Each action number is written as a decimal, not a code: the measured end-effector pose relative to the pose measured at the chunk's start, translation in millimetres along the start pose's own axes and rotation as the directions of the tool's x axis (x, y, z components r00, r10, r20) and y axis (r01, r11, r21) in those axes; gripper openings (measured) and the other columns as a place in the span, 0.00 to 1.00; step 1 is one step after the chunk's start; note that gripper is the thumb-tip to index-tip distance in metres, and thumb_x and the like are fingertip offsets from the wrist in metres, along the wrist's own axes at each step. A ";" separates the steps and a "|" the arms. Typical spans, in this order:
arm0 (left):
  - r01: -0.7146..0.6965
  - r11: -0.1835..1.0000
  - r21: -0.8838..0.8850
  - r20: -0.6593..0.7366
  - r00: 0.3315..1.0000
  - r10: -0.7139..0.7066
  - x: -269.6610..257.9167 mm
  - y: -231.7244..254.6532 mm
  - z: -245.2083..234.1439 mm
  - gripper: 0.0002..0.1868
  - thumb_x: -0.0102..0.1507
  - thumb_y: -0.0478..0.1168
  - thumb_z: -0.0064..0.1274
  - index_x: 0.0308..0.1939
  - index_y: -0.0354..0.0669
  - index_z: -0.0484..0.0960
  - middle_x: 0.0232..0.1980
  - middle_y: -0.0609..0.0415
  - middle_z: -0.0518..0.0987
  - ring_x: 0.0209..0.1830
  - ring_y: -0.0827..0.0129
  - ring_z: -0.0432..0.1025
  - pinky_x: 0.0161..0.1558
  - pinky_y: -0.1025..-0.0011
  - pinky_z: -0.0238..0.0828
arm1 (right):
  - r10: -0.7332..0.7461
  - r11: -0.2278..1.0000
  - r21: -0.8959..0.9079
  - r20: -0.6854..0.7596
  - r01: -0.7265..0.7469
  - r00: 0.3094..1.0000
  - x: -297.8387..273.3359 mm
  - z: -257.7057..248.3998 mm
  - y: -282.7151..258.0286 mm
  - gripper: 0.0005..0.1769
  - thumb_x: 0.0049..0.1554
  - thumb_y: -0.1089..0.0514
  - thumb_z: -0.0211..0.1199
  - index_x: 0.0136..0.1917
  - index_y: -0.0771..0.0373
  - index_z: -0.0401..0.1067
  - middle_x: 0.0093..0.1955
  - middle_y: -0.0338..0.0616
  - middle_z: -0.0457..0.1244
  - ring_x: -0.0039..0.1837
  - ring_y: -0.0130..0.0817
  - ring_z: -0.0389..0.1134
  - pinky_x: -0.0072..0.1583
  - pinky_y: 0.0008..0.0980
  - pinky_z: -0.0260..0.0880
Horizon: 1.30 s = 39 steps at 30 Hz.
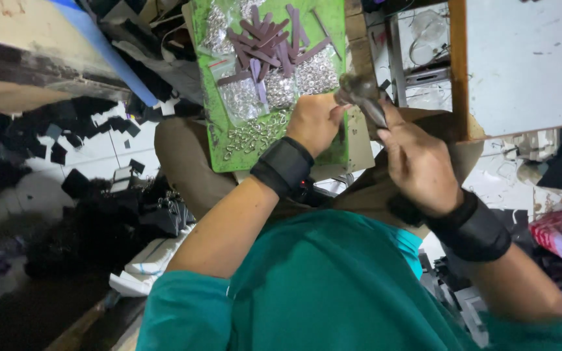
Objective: Hammering leather strips on a template to punch holes or set rivets
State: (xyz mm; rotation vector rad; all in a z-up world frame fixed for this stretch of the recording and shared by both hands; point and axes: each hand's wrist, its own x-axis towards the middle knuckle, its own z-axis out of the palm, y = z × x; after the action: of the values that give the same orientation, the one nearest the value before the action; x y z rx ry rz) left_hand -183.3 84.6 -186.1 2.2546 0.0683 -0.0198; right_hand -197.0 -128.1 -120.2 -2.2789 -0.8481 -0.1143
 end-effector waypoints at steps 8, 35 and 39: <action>-0.051 0.997 0.057 -0.025 0.998 0.052 5.6 -22.0 15.2 0.05 0.61 0.45 0.57 0.34 0.52 0.83 0.27 0.47 0.81 0.36 0.46 0.79 0.35 0.53 0.79 | 0.114 0.992 -0.056 -0.006 -0.114 0.993 -3.4 -14.5 -17.2 0.20 0.69 0.62 0.58 0.72 0.71 0.73 0.42 0.65 0.69 0.44 0.64 0.71 0.39 0.50 0.69; -0.122 0.970 -0.209 -0.133 0.987 0.095 -30.4 33.0 -67.5 0.03 0.67 0.39 0.57 0.42 0.47 0.86 0.37 0.45 0.86 0.42 0.45 0.81 0.41 0.58 0.79 | 0.337 0.928 0.143 0.070 -0.344 0.939 -33.4 -2.9 -14.0 0.26 0.63 0.64 0.62 0.74 0.60 0.71 0.41 0.59 0.70 0.47 0.57 0.72 0.43 0.44 0.73; -0.105 0.981 -0.164 -0.112 0.990 0.087 -31.9 24.4 -55.3 0.04 0.65 0.38 0.59 0.42 0.51 0.87 0.39 0.49 0.87 0.45 0.49 0.80 0.44 0.57 0.79 | 0.467 0.875 0.136 0.019 -0.465 0.884 -27.8 -12.5 -8.8 0.21 0.68 0.62 0.59 0.74 0.62 0.72 0.33 0.50 0.68 0.39 0.48 0.72 0.39 0.43 0.71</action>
State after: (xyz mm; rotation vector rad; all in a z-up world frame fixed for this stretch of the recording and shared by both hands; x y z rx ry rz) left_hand -214.3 110.7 -131.0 2.0853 0.0163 0.1507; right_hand -222.2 -146.4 -114.1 -2.2802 -0.2656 0.1432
